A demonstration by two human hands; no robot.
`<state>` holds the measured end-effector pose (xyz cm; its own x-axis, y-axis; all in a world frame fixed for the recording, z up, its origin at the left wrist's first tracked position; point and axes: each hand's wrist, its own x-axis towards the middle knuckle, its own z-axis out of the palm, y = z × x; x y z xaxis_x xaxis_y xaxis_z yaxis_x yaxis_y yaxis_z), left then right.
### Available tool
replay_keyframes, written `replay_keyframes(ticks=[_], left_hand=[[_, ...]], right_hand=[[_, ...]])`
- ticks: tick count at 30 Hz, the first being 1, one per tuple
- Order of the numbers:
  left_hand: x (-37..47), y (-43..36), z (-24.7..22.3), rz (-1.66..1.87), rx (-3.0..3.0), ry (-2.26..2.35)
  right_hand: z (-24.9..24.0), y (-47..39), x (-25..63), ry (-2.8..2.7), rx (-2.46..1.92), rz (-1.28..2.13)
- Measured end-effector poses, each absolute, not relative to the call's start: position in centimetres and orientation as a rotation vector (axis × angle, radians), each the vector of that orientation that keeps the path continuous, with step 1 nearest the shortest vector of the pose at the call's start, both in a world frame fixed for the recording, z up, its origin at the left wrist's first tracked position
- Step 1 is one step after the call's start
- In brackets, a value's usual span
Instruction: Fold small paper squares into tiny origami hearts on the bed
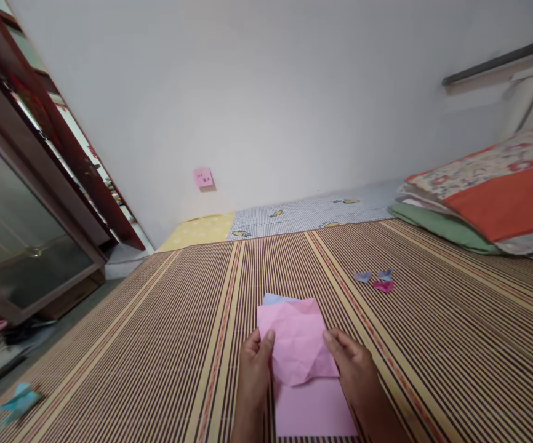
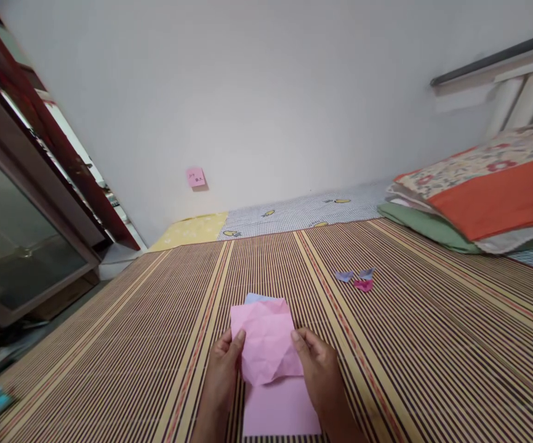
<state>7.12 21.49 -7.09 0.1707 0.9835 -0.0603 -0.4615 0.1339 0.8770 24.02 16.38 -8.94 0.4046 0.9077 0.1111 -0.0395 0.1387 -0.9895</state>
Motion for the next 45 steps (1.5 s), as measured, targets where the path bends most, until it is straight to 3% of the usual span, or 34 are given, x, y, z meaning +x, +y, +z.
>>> replay_keyframes(ticks=[4,7,14,20,28,37,45], left_hand=[[5.8,22.3,-6.9,1.3,0.705,0.882],[3.5,23.1,-6.3,1.463,0.186,0.856],[1.8,24.0,-6.7,1.488,-0.069,0.865],[2.9,24.1,-6.8,1.451,-0.12,0.849],[2.0,24.3,-6.2,1.491,-0.074,0.903],[2.3,23.8,-5.2,1.48,0.086,0.859],[4.8,22.1,-5.1,1.197,0.177,0.809]], right_hand=[[-9.5,16.7,24.9,-0.913,-1.212,0.83],[-10.3,16.9,26.1,-0.956,-1.339,0.736],[-11.6,17.4,27.2,-1.302,-1.515,0.506],[-10.2,19.3,24.3,-1.742,-1.594,0.124],[-9.5,22.0,23.1,-1.837,-1.619,0.022],[-10.8,12.8,24.1,-1.903,-1.398,-0.227],[-13.9,9.4,23.9,-1.997,-1.456,-0.132]])
